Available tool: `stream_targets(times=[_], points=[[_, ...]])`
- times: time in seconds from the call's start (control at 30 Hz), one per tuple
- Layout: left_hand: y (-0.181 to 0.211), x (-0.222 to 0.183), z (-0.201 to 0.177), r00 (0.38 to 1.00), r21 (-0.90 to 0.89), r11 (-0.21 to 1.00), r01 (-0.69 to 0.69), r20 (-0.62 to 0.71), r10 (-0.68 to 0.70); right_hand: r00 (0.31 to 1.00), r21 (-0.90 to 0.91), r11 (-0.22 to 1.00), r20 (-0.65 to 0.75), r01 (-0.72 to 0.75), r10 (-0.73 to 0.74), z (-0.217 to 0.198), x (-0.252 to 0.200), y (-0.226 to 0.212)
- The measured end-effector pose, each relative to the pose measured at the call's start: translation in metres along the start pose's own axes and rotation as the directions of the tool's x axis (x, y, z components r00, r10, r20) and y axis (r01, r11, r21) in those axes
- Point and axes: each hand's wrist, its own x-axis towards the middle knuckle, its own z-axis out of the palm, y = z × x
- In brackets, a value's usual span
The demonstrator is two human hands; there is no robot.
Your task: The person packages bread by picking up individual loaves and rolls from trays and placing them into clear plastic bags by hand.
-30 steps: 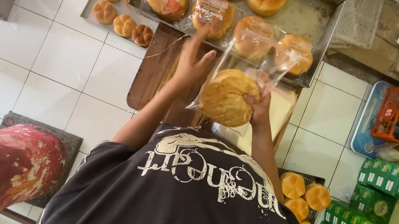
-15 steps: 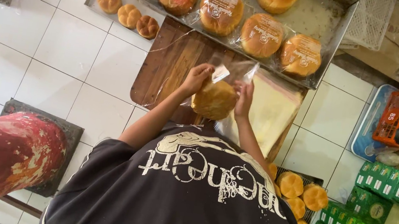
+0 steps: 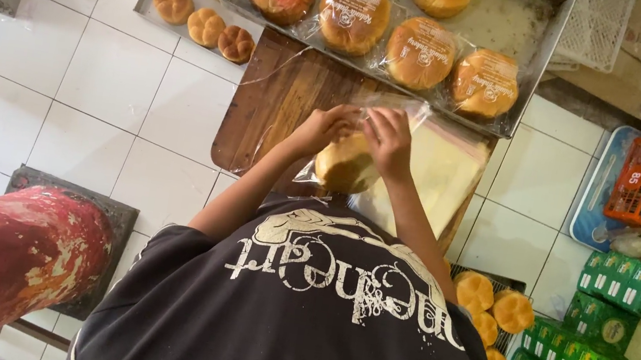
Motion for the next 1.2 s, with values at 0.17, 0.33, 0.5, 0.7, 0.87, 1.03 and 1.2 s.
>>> stream_targets(times=[0.17, 0.33, 0.5, 0.7, 0.87, 1.03, 1.2], points=[[0.018, -0.002, 0.001, 0.989, -0.047, 0.999, -0.002, 0.148, 0.009, 0.927, -0.203, 0.905, 0.094, 0.375, -0.363, -0.013, 0.050, -0.048], [0.010, -0.002, 0.005, 0.983, -0.039, 0.999, -0.005, 0.183, 0.012, 0.945, -0.240, 0.915, 0.126, 0.323, -0.301, -0.001, 0.040, -0.010], [0.044, -0.006, -0.008, 0.980, -0.048, 0.998, -0.032, 0.193, 0.041, 0.971, 0.271, 0.947, -0.110, -0.176, 0.212, -0.032, 0.064, -0.020], [0.008, -0.009, -0.011, 0.994, -0.134, 0.991, 0.003, 0.110, 0.012, 0.239, 0.913, 0.373, -0.330, -0.164, 0.913, -0.175, 0.065, 0.024], [0.001, -0.007, -0.007, 0.987, -0.149, 0.976, 0.159, 0.011, -0.159, 0.072, 0.801, 0.599, -0.596, -0.025, 0.800, -0.253, -0.045, 0.118], [-0.008, -0.010, -0.002, 0.997, -0.166, 0.984, 0.059, -0.043, -0.067, 0.249, 0.543, 0.404, -0.337, -0.736, 0.908, -0.187, -0.037, 0.068], [-0.022, -0.007, 0.004, 0.983, -0.293, 0.948, 0.124, -0.095, -0.158, 0.469, 0.303, 0.358, 0.553, -0.883, 0.689, -0.084, -0.049, 0.050]])
